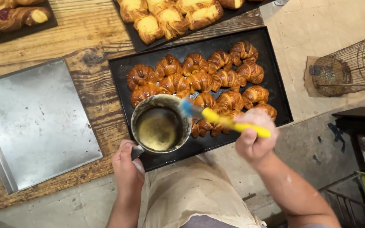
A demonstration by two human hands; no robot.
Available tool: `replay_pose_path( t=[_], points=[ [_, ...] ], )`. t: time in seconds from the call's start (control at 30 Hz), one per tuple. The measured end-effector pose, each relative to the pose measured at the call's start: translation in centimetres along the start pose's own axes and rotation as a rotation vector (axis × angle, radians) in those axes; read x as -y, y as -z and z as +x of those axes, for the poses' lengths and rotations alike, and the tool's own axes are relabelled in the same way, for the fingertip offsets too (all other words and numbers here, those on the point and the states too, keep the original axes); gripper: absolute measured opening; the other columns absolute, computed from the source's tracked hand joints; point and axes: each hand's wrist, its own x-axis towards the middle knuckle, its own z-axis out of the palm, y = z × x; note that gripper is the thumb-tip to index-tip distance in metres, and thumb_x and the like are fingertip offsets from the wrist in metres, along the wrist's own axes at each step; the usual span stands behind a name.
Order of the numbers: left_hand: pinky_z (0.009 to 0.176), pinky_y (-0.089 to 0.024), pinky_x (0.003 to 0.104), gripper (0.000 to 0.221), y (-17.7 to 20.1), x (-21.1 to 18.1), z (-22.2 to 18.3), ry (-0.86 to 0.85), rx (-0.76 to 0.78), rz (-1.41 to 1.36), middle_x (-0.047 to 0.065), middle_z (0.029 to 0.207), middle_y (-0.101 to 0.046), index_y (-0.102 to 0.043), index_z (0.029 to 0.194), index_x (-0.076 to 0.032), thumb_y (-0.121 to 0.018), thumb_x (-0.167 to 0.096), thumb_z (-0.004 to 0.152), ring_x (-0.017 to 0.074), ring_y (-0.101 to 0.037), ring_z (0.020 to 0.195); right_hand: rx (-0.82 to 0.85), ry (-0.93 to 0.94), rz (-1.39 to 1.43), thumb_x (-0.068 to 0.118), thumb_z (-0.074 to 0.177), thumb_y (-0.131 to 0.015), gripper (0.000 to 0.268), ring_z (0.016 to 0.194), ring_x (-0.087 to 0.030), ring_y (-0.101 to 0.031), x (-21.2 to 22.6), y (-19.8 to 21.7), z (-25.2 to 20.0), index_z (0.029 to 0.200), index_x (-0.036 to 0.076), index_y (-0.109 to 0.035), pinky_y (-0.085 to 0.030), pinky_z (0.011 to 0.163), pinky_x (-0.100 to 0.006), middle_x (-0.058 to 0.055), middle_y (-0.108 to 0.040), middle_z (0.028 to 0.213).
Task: Glazing croissants on a baking tray using a pastry brush and a pot of glaze
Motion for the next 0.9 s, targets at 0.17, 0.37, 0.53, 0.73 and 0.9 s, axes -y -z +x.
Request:
replay_pose_path(
  t=[0.17, 0.37, 0.53, 0.73, 0.9],
  points=[
    [0.071, -0.039, 0.025, 0.027, 0.4, 3.4, 1.3, -0.173, 0.022, 0.057, 0.003, 0.075, -0.044, -0.055, 0.069, -0.008, -0.055, -0.014, 0.095, 0.0126, -0.043, 0.072, 0.216, -0.157, 0.026, 0.033, 0.103, -0.052, 0.036, 0.067, -0.035, -0.067, 3.1, -4.7, 1.5, 0.095, 0.007, -0.076, -0.057, 0.065, -0.045, -0.01, -0.073, 0.083],
    [0.072, -0.041, 0.025, 0.025, 0.3, 2.8, 0.7, -0.151, 0.069, 0.08, 0.005, 0.076, -0.048, -0.058, 0.07, -0.005, -0.055, -0.01, 0.094, 0.0126, -0.045, 0.075, 0.295, -0.195, -0.084, 0.02, 0.105, -0.058, 0.021, 0.081, -0.038, -0.071, 2.6, -7.6, -0.9, 0.097, 0.004, -0.069, -0.058, 0.075, -0.047, -0.01, -0.076, 0.094],
    [0.072, -0.041, 0.025, 0.025, 1.3, 2.2, 1.2, -0.127, 0.119, 0.115, 0.006, 0.077, -0.048, -0.06, 0.07, -0.005, -0.055, -0.008, 0.095, 0.0136, -0.045, 0.075, 0.229, -0.279, -0.104, 0.021, 0.108, -0.051, 0.028, 0.083, -0.039, -0.071, 3.7, -7.5, -0.9, 0.099, 0.003, -0.072, -0.057, 0.075, -0.047, -0.01, -0.076, 0.093],
    [0.074, -0.042, 0.026, 0.024, 3.6, 2.2, 2.2, -0.081, 0.162, 0.112, 0.006, 0.078, -0.05, -0.061, 0.073, -0.004, -0.056, -0.008, 0.096, 0.015, -0.047, 0.076, 0.174, -0.384, -0.07, 0.023, 0.109, -0.048, 0.034, 0.083, -0.038, -0.072, 2.2, -5.1, -3.5, 0.095, 0.003, -0.072, -0.056, 0.079, -0.046, -0.012, -0.076, 0.092],
    [0.075, -0.041, 0.024, 0.027, 4.8, 0.4, 1.8, -0.108, 0.143, 0.12, 0.006, 0.078, -0.051, -0.061, 0.073, -0.005, -0.056, -0.013, 0.098, 0.0129, -0.046, 0.077, -0.337, -0.769, 0.097, 0.044, 0.112, -0.032, 0.052, 0.058, -0.015, -0.062, 0.8, -0.7, -5.5, 0.107, 0.0, -0.061, -0.053, 0.056, -0.025, -0.012, -0.061, 0.076]
  ],
)
